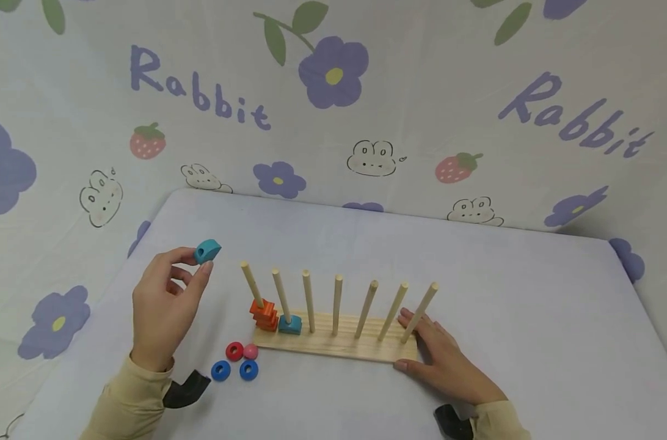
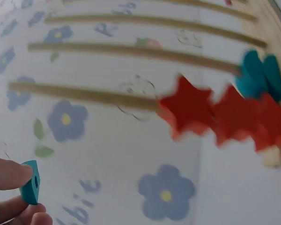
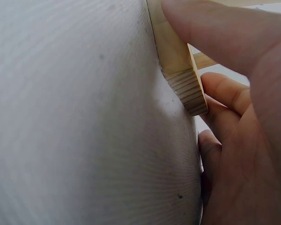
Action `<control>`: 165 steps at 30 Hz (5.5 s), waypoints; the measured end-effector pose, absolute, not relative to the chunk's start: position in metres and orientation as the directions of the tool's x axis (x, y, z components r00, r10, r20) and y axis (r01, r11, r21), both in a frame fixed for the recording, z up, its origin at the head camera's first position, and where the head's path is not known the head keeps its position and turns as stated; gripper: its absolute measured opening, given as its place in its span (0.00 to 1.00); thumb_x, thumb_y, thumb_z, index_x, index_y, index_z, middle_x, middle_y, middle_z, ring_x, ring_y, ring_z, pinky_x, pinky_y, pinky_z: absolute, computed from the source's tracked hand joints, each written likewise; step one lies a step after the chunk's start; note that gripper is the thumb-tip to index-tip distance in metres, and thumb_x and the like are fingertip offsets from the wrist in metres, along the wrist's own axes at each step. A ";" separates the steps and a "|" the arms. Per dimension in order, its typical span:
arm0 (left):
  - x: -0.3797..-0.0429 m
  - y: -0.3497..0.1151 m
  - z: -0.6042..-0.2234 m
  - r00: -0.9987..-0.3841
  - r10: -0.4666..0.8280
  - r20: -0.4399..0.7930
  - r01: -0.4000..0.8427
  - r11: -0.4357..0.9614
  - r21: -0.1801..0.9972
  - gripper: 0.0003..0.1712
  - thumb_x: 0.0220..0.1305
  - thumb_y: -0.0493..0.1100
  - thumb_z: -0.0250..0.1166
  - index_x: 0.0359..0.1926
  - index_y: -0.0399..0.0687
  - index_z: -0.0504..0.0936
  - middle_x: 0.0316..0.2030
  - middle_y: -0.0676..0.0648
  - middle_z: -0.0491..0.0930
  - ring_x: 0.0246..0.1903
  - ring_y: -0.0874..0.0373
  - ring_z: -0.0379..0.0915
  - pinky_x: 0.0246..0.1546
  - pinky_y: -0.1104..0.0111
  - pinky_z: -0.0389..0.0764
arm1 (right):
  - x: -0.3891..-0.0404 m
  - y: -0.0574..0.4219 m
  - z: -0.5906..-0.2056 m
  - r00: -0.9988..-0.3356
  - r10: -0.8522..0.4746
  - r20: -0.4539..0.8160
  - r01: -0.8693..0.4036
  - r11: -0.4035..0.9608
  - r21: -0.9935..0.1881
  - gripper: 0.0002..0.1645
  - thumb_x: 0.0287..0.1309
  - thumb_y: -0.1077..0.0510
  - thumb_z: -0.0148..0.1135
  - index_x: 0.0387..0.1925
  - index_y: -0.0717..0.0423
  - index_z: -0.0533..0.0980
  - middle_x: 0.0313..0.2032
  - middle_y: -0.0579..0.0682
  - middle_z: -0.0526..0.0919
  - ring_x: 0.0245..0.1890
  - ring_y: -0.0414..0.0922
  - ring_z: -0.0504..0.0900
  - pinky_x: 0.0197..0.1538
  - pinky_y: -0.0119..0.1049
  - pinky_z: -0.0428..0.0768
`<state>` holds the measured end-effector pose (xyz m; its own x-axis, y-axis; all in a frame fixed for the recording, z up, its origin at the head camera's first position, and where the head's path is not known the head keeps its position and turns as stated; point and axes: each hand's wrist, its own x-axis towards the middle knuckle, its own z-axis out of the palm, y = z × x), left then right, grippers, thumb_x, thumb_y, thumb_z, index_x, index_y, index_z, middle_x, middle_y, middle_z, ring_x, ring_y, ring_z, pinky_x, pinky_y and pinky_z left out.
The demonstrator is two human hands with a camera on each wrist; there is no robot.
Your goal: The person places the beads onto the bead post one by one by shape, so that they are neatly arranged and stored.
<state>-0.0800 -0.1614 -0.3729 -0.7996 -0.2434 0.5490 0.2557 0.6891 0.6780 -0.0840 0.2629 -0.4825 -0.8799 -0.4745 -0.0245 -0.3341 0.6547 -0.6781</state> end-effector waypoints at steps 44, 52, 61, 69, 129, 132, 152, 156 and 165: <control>-0.065 -0.090 -0.351 -0.564 0.106 0.819 0.617 0.714 0.332 0.13 0.63 0.47 0.66 0.37 0.40 0.77 0.29 0.47 0.76 0.15 0.63 0.67 0.14 0.78 0.68 | -0.084 0.261 -0.483 -0.884 -0.466 -0.034 -0.322 0.660 -0.679 0.40 0.54 0.44 0.67 0.66 0.43 0.62 0.70 0.58 0.61 0.73 0.61 0.47 0.63 0.69 0.48; -0.065 -0.089 -0.350 -0.537 0.132 0.833 0.612 0.741 0.277 0.14 0.66 0.48 0.61 0.38 0.39 0.78 0.29 0.46 0.78 0.13 0.64 0.67 0.12 0.78 0.66 | -0.084 0.262 -0.484 -0.880 -0.474 -0.015 -0.338 0.650 -0.681 0.40 0.55 0.45 0.67 0.67 0.43 0.61 0.70 0.56 0.61 0.74 0.44 0.43 0.66 0.65 0.47; -0.062 -0.093 -0.356 -0.519 0.201 0.831 0.617 0.761 0.201 0.10 0.62 0.43 0.66 0.38 0.39 0.80 0.33 0.44 0.83 0.15 0.58 0.77 0.13 0.72 0.74 | -0.082 0.262 -0.484 -0.879 -0.477 0.000 -0.360 0.662 -0.657 0.42 0.56 0.43 0.65 0.69 0.45 0.60 0.70 0.56 0.60 0.74 0.38 0.42 0.68 0.18 0.34; -0.059 -0.096 -0.380 -0.616 0.246 0.748 0.592 0.771 0.234 0.16 0.53 0.40 0.72 0.41 0.40 0.78 0.34 0.45 0.83 0.16 0.62 0.75 0.16 0.72 0.76 | -0.081 0.262 -0.484 -0.885 -0.466 -0.023 -0.334 0.669 -0.664 0.41 0.56 0.43 0.65 0.68 0.44 0.60 0.70 0.56 0.60 0.75 0.47 0.44 0.72 0.31 0.39; -0.066 -0.099 -0.451 -0.699 0.446 0.559 0.607 0.783 0.134 0.09 0.56 0.36 0.68 0.37 0.51 0.80 0.37 0.53 0.78 0.19 0.64 0.75 0.17 0.71 0.75 | -0.085 0.263 -0.487 -0.886 -0.458 -0.067 -0.292 0.666 -0.687 0.44 0.54 0.42 0.67 0.69 0.42 0.60 0.72 0.56 0.56 0.73 0.61 0.45 0.65 0.67 0.47; -0.067 -0.098 -0.450 -0.687 0.452 0.568 0.610 0.784 0.113 0.08 0.57 0.36 0.67 0.37 0.51 0.80 0.36 0.53 0.77 0.17 0.64 0.72 0.15 0.72 0.73 | -0.085 0.263 -0.488 -0.887 -0.458 -0.063 -0.294 0.665 -0.686 0.44 0.54 0.42 0.67 0.69 0.42 0.59 0.72 0.57 0.56 0.74 0.59 0.45 0.65 0.67 0.47; -0.044 -0.129 -0.409 -0.762 0.280 0.584 0.515 0.809 0.285 0.08 0.54 0.40 0.71 0.36 0.51 0.83 0.34 0.52 0.80 0.21 0.64 0.77 0.20 0.73 0.77 | -0.086 0.265 -0.490 -0.882 -0.468 -0.050 -0.306 0.652 -0.693 0.44 0.54 0.42 0.67 0.69 0.40 0.60 0.71 0.57 0.58 0.74 0.58 0.46 0.65 0.65 0.47; -0.033 -0.157 -0.408 -0.886 0.221 0.408 0.369 0.868 0.332 0.11 0.53 0.44 0.74 0.38 0.54 0.83 0.25 0.58 0.75 0.14 0.70 0.60 0.14 0.79 0.65 | -0.085 0.265 -0.488 -0.883 -0.465 -0.059 -0.301 0.659 -0.689 0.44 0.54 0.41 0.67 0.69 0.40 0.59 0.72 0.57 0.56 0.74 0.58 0.46 0.67 0.64 0.46; -0.019 -0.182 -0.433 -0.987 0.153 0.056 0.163 0.927 0.338 0.24 0.50 0.56 0.74 0.47 0.57 0.80 0.23 0.60 0.69 0.14 0.68 0.54 0.14 0.76 0.61 | -0.085 0.267 -0.486 -0.879 -0.475 -0.043 -0.327 0.666 -0.670 0.45 0.55 0.42 0.66 0.70 0.39 0.57 0.72 0.56 0.54 0.74 0.53 0.45 0.70 0.54 0.45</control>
